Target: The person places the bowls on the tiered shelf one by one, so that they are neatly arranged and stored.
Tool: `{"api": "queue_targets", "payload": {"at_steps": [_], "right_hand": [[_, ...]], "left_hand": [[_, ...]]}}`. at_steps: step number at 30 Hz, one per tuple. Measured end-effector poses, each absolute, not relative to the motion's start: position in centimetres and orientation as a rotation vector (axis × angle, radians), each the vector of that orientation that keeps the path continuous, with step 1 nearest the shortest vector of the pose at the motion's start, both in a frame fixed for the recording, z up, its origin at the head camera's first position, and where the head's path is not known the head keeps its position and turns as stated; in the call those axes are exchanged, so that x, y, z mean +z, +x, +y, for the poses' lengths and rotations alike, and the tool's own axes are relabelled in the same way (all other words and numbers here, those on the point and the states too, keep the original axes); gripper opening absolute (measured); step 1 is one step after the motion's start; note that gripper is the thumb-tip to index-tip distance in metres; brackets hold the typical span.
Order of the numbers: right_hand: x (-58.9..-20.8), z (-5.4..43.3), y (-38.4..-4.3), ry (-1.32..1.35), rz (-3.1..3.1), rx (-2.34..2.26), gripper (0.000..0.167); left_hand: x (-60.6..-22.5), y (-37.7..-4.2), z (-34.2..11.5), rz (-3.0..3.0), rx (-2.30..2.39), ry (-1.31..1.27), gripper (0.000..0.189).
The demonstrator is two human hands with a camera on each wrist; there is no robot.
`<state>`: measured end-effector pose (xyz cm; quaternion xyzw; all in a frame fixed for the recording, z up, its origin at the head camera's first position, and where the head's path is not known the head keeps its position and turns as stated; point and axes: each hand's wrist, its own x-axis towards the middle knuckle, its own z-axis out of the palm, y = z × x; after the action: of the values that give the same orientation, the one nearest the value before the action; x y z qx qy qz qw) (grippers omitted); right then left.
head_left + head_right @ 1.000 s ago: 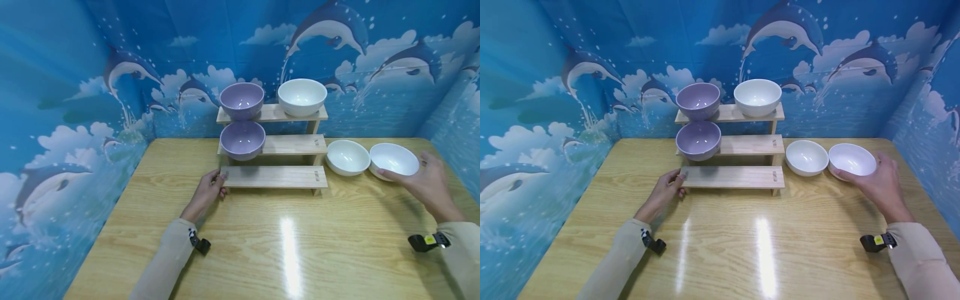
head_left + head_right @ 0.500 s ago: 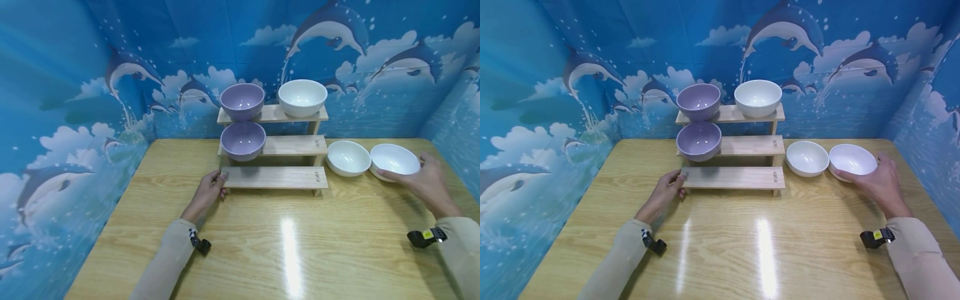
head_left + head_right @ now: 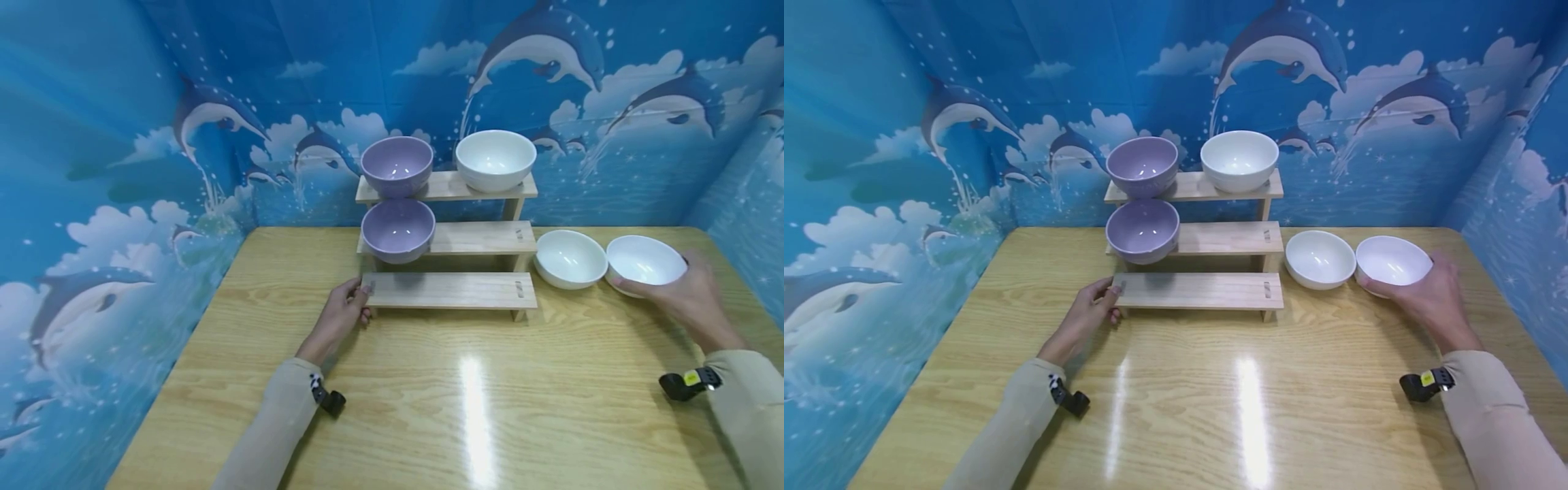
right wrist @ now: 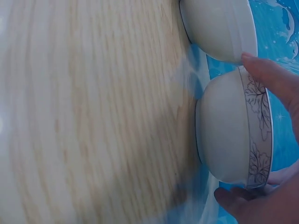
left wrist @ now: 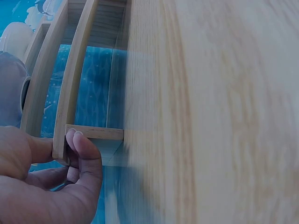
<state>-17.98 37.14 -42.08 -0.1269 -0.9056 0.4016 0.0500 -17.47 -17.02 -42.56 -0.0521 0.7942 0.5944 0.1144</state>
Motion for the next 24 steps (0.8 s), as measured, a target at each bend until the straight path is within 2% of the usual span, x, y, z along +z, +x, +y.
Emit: {"api": "queue_targets", "payload": {"at_steps": [6,24], "right_hand": [[-42.48,36.76,-18.24,-0.348,-2.714,1.228,0.109],[-42.75,36.52,-18.11,-0.429,-2.695,1.225,0.113]], "left_hand": [[-42.69,-17.53,-16.87,2.341,1.746,-0.166,0.057],[-42.60,-17.41,-17.08,2.312,1.753,-0.160,0.057]]}}
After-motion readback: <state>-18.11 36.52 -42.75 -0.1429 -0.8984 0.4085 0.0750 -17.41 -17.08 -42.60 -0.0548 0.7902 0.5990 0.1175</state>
